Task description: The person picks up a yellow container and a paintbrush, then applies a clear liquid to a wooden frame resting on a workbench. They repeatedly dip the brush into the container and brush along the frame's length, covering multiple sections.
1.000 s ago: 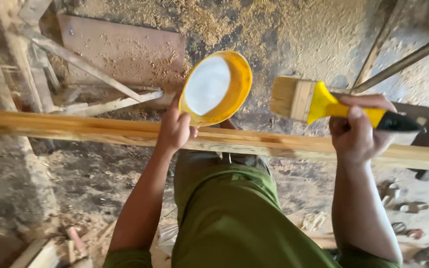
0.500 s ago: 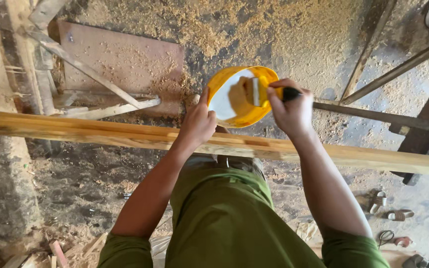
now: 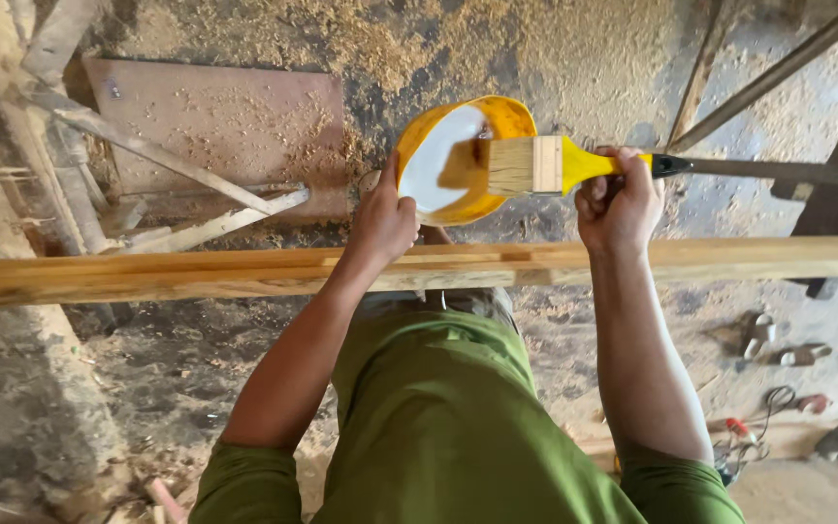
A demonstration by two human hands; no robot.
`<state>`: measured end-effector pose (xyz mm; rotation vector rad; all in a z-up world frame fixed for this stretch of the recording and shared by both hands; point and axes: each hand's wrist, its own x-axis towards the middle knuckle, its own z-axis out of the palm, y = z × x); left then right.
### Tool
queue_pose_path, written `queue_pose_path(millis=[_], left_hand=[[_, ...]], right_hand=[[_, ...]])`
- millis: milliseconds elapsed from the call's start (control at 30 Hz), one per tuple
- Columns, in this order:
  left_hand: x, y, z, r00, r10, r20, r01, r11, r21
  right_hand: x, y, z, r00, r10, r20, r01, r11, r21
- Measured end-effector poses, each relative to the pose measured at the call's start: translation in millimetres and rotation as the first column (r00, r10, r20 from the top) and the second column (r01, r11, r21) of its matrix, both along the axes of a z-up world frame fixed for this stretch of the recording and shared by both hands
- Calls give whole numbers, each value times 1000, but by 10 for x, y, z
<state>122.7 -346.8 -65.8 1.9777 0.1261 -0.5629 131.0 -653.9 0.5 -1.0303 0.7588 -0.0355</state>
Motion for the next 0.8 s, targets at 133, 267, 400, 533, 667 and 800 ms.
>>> queue_pose_path(millis=[133, 267, 400, 533, 667, 800], left_hand=[[3, 30, 3, 999, -12, -30, 9, 996, -89], [83, 25, 125, 959, 22, -282, -75, 982, -176], [138, 152, 165, 991, 38, -126, -70, 962, -262], [160, 330, 173, 981, -13, -191, -32, 972, -233], [80, 539, 239, 973, -13, -231, -37, 976, -213], [27, 755, 317, 990, -10, -144, -14, 986, -166]], right_hand=[[-325, -163, -86, 996, -84, -11, 84, 989, 118], [-697, -332, 5, 975, -198, -105, 195, 980, -35], [-948, -282, 46, 969, -137, -203, 124, 989, -76], [-927, -44, -290, 887, -57, -458, -106, 940, -323], [-869, 15, -712, 769, 184, -613, -516, 744, -424], [-855, -476, -625, 702, 236, -672, -711, 287, -642]])
